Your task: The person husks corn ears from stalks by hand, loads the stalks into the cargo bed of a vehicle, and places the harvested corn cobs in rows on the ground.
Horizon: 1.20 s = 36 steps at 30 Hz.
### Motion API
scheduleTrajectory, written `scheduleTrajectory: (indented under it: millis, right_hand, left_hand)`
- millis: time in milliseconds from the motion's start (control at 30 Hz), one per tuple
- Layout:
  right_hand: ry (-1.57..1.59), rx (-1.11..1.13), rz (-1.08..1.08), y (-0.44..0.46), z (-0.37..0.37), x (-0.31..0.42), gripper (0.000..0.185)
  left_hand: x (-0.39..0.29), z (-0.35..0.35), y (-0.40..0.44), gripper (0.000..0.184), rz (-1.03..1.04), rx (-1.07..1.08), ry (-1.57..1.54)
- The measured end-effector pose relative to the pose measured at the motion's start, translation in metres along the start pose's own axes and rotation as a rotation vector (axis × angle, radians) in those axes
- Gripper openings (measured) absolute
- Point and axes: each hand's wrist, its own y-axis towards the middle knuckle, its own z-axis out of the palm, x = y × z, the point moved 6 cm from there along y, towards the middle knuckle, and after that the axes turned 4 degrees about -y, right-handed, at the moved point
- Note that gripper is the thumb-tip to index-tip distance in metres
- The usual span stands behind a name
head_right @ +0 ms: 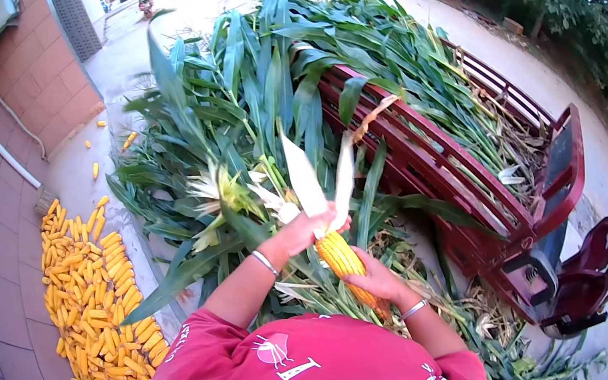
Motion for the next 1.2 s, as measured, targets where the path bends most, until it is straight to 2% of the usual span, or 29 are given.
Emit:
scheduleTrajectory:
  millis: [67, 100, 133, 167, 200, 233, 267, 367, 433, 533, 567, 600, 667, 700, 733, 767, 800, 867, 900, 967, 1033, 1067, 1133, 1167, 1200]
  right_hand:
    - [-0.017, 0.0, 0.022, -0.003, -0.006, -0.001, 0.07]
    - [-0.03, -0.009, 0.058, -0.004, -0.008, -0.001, 0.069]
    - [-0.031, -0.003, 0.053, -0.005, -0.006, 0.005, 0.069]
    - [-0.029, -0.026, 0.057, -0.006, -0.006, 0.013, 0.068]
    - [-0.028, -0.049, 0.062, -0.008, -0.007, 0.021, 0.067]
    - [-0.063, -0.072, 0.089, -0.01, -0.008, 0.028, 0.064]
    - [-0.067, -0.065, 0.087, -0.008, -0.007, 0.025, 0.064]
    - [0.068, -0.064, 0.052, -0.002, -0.006, 0.02, 0.06]
    - [0.383, -0.059, 0.144, 0.0, -0.002, 0.018, 0.056]
    - [0.541, -0.084, 0.132, 0.007, 0.002, 0.025, 0.053]
    - [1.114, -0.042, 0.081, 0.005, 0.021, 0.035, 0.052]
    - [1.462, -0.027, 0.004, 0.015, 0.03, 0.032, 0.055]
    - [1.359, -0.087, -0.025, 0.027, 0.033, 0.046, 0.052]
    - [1.185, -0.153, -0.025, 0.031, 0.028, 0.05, 0.049]
    - [1.189, -0.153, -0.006, 0.032, 0.025, 0.05, 0.049]
    - [0.984, -0.236, -0.014, 0.033, 0.01, 0.046, 0.044]
    - [0.766, -0.301, -0.021, 0.033, -0.004, 0.042, 0.043]
    - [0.683, -0.442, -0.012, 0.029, -0.024, 0.015, 0.047]
    - [0.736, -0.464, 0.043, 0.026, -0.029, 0.002, 0.048]
    - [0.8, -0.526, 0.122, 0.019, -0.023, -0.022, 0.05]
    - [0.845, -0.565, 0.158, 0.016, -0.018, -0.067, 0.052]
    - [0.898, -0.594, 0.235, 0.015, -0.009, -0.085, 0.052]
    - [0.696, -0.547, 0.204, 0.015, 0.008, -0.114, 0.053]
    - [0.641, -0.449, 0.261, 0.013, 0.016, -0.126, 0.053]
    - [0.617, -0.373, 0.324, 0.012, 0.021, -0.145, 0.054]
  left_hand:
    - [-0.001, 0.012, -0.003, 0.036, -0.018, 0.052, -0.009]
    - [-0.01, 0.022, -0.006, 0.028, 0.009, -0.038, -0.035]
    - [-0.01, 0.022, -0.003, 0.028, 0.013, -0.045, -0.032]
    - [-0.013, 0.024, -0.001, 0.026, 0.024, -0.066, -0.175]
    - [-0.017, 0.027, 0.001, 0.028, 0.035, -0.087, -0.32]
    - [-0.017, 0.03, 0.004, 0.038, 0.039, -0.188, -0.304]
    - [-0.017, 0.03, 0.008, 0.038, 0.046, -0.193, -0.305]
    - [-0.031, 0.029, 0.012, 0.046, 0.222, -0.333, -0.425]
    - [-0.036, 0.025, 0.022, 0.045, 0.255, -0.323, -0.468]
    - [-0.062, 0.032, 0.025, 0.043, 0.289, -0.349, -0.473]
    - [-0.073, 0.013, 0.034, 0.042, 0.404, -0.42, -0.691]
    - [-0.077, -0.01, 0.042, 0.041, 0.512, -0.488, -0.91]
    - [-0.067, -0.035, 0.059, 0.035, 0.497, -0.571, -1.021]
    - [-0.063, -0.04, 0.064, 0.033, 0.426, -0.527, -0.868]
    - [-0.051, -0.044, 0.065, 0.031, 0.349, -0.488, -0.722]
    - [-0.031, -0.056, 0.064, 0.034, 0.235, -0.499, -0.526]
    - [-0.012, -0.058, 0.053, 0.046, 0.001, -0.453, -0.334]
    - [0.022, -0.063, 0.018, 0.064, -0.322, -0.454, 0.421]
    - [0.036, -0.066, 0.003, 0.075, -0.282, -0.451, 0.585]
    - [0.07, -0.049, -0.018, 0.092, -0.293, -0.322, 0.537]
    - [0.085, 0.001, -0.039, 0.094, -0.329, -0.189, 0.242]
    - [0.101, 0.018, -0.048, 0.09, -0.336, -0.181, 0.167]
    - [0.157, 0.019, -0.04, 0.08, -0.167, -0.154, 0.148]
    - [0.168, 0.012, -0.045, 0.071, -0.073, -0.23, 0.298]
    - [0.176, 0.007, -0.058, 0.065, -0.192, -0.217, 0.194]
